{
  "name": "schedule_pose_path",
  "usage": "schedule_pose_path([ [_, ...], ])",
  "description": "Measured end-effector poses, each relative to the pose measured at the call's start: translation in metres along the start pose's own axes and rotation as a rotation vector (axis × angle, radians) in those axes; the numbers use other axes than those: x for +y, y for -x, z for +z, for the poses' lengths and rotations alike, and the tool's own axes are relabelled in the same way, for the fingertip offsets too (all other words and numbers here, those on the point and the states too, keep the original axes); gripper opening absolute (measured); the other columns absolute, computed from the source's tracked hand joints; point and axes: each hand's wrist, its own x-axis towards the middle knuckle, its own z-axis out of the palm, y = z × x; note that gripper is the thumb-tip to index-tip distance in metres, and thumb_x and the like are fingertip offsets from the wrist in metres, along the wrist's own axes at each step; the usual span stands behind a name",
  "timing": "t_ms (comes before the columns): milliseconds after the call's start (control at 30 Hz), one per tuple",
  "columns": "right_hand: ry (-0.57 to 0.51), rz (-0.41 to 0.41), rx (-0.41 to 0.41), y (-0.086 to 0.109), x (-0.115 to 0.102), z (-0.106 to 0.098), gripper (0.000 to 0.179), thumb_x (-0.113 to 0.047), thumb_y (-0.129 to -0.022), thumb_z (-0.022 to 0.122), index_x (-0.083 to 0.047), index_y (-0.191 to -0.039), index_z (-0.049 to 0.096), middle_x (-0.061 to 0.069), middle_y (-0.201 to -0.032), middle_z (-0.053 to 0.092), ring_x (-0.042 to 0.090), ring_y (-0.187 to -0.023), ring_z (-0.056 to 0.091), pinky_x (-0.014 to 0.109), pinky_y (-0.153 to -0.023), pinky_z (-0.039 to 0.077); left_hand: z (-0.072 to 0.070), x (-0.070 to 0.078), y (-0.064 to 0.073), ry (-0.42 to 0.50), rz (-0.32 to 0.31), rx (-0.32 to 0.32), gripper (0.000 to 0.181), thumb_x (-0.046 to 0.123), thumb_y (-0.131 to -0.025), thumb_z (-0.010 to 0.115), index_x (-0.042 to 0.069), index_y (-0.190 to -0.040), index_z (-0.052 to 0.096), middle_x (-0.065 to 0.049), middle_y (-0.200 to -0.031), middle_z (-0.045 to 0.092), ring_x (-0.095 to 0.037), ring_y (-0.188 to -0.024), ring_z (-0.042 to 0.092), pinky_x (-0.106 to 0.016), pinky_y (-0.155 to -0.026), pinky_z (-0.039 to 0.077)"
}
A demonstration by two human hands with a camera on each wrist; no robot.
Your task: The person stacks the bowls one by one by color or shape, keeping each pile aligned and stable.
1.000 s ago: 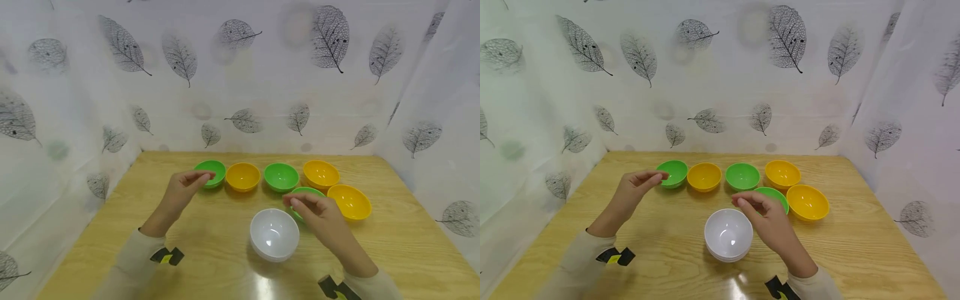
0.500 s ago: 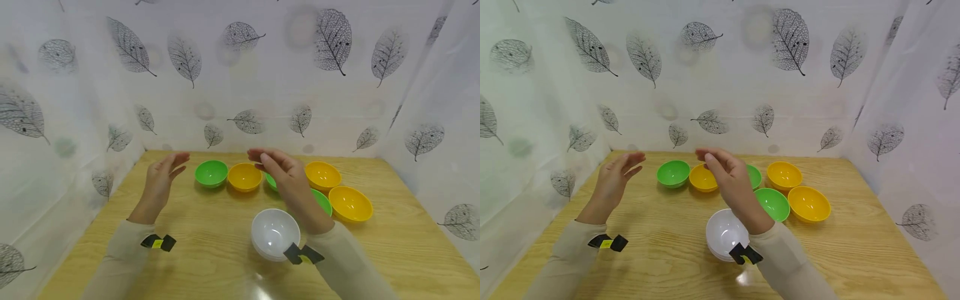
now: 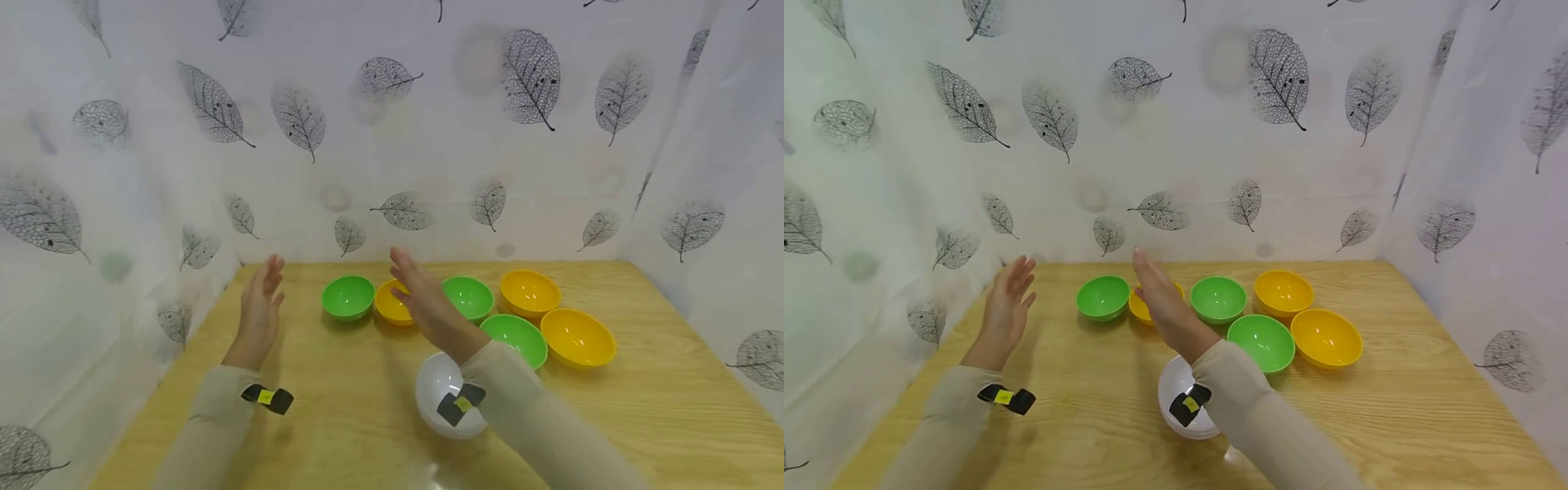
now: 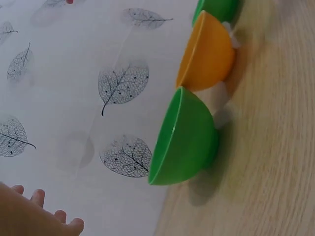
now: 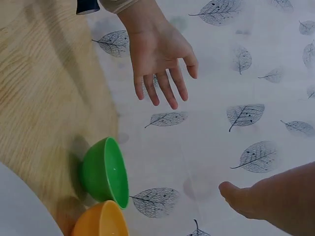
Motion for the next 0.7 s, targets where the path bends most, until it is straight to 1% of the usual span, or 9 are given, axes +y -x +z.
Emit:
schedule_pose_path([
  [167,-0.009,0.101,-0.003,-0.012,0.017,0.001,0.067,-0.044,-0.104,0.026,-0.001,-0.153,0.008,0.013,-0.160,0.007,0.030,-0.147,0.007,0.047,-0.118,0.016,-0.003,-0.021,-0.015,-0.014,-0.107,-0.003,0.052,0.035,-0.104,0.037,0.013,-0.150,0.028,0.000,-0.158,0.024,-0.016,-0.145,0.015,-0.038,-0.120,0.007],
  [267,-0.013,0.167,0.005,-0.019,0.026,0.000,0.069,-0.046,-0.104,0.023,0.002,-0.152,0.009,0.017,-0.160,0.008,0.033,-0.147,0.006,0.050,-0.118,0.015,-0.002,-0.034,-0.023,-0.046,-0.151,-0.019,0.054,0.034,-0.104,0.033,0.012,-0.153,0.022,-0.001,-0.160,0.016,-0.019,-0.147,0.009,-0.040,-0.121,0.005],
  [433,-0.051,0.257,0.028,-0.028,0.035,0.000,0.073,-0.050,-0.103,0.022,0.005,-0.151,0.011,0.021,-0.158,0.010,0.036,-0.146,0.007,0.052,-0.118,0.012,0.001,-0.049,-0.032,-0.092,-0.176,-0.043,0.057,0.035,-0.105,0.029,0.010,-0.154,0.014,-0.003,-0.161,0.009,-0.023,-0.147,0.004,-0.042,-0.120,0.002],
  [567,-0.042,0.303,0.069,-0.033,0.041,0.005,0.072,-0.048,-0.103,0.025,0.005,-0.150,0.012,0.023,-0.158,0.011,0.036,-0.146,0.009,0.051,-0.118,0.014,0.003,-0.057,-0.035,-0.109,-0.200,-0.067,0.057,0.035,-0.105,0.026,0.010,-0.154,0.010,-0.004,-0.162,0.005,-0.025,-0.148,0.001,-0.041,-0.120,0.001],
  [700,-0.037,0.345,0.066,-0.036,0.046,0.012,0.071,-0.047,-0.104,0.026,0.004,-0.151,0.010,0.023,-0.158,0.009,0.036,-0.146,0.007,0.050,-0.118,0.013,0.001,-0.062,-0.036,-0.100,-0.227,-0.072,0.057,0.035,-0.105,0.025,0.011,-0.154,0.008,-0.003,-0.162,0.003,-0.025,-0.148,0.001,-0.040,-0.120,0.001],
])
